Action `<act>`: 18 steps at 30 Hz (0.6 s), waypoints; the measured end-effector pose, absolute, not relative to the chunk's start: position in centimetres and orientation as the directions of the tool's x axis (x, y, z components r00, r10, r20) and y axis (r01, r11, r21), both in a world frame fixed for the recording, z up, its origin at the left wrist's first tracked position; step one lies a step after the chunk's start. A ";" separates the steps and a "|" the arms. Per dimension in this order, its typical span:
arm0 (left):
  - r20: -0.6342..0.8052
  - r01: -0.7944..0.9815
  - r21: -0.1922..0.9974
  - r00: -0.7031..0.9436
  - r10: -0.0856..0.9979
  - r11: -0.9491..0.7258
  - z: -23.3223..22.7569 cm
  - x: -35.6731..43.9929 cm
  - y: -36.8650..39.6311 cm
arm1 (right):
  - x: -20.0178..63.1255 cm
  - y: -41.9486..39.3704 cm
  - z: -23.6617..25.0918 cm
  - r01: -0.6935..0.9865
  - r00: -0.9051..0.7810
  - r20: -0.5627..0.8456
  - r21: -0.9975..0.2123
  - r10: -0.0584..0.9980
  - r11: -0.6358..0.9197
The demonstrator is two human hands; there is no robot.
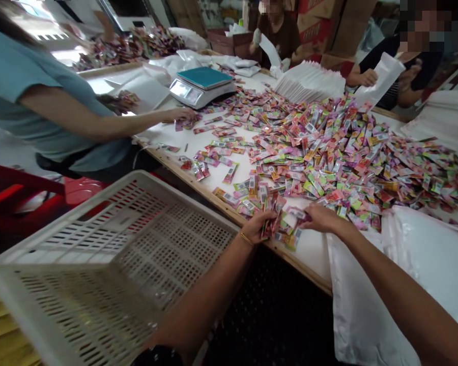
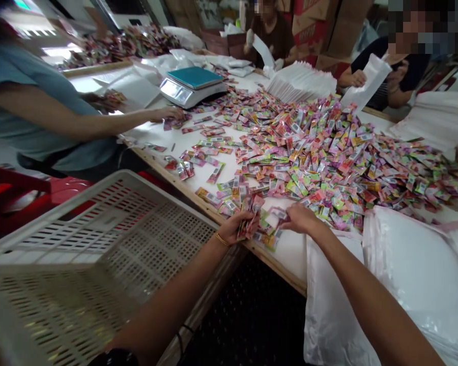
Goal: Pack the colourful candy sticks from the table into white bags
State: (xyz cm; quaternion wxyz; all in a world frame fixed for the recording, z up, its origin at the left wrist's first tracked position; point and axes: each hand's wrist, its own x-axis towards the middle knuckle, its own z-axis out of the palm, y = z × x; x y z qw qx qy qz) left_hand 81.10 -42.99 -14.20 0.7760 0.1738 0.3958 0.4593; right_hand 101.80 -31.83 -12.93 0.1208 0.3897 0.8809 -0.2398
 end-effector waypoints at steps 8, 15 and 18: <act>-0.391 -0.708 0.521 0.298 0.871 0.476 -14.2 80.7 -43.3 | 96.5 -25.5 -10.7 0.788 -0.588 -0.043 -0.259 0.808 0.559; -0.402 -0.675 0.532 0.331 0.854 0.512 -14.3 80.3 -43.7 | 94.9 -18.3 -10.4 0.929 0.009 0.218 -0.362 0.976 0.073; -0.423 -0.645 0.532 0.359 0.832 0.549 -14.2 80.4 -43.8 | 95.4 -15.5 -9.8 0.927 0.055 0.317 -0.369 0.947 0.070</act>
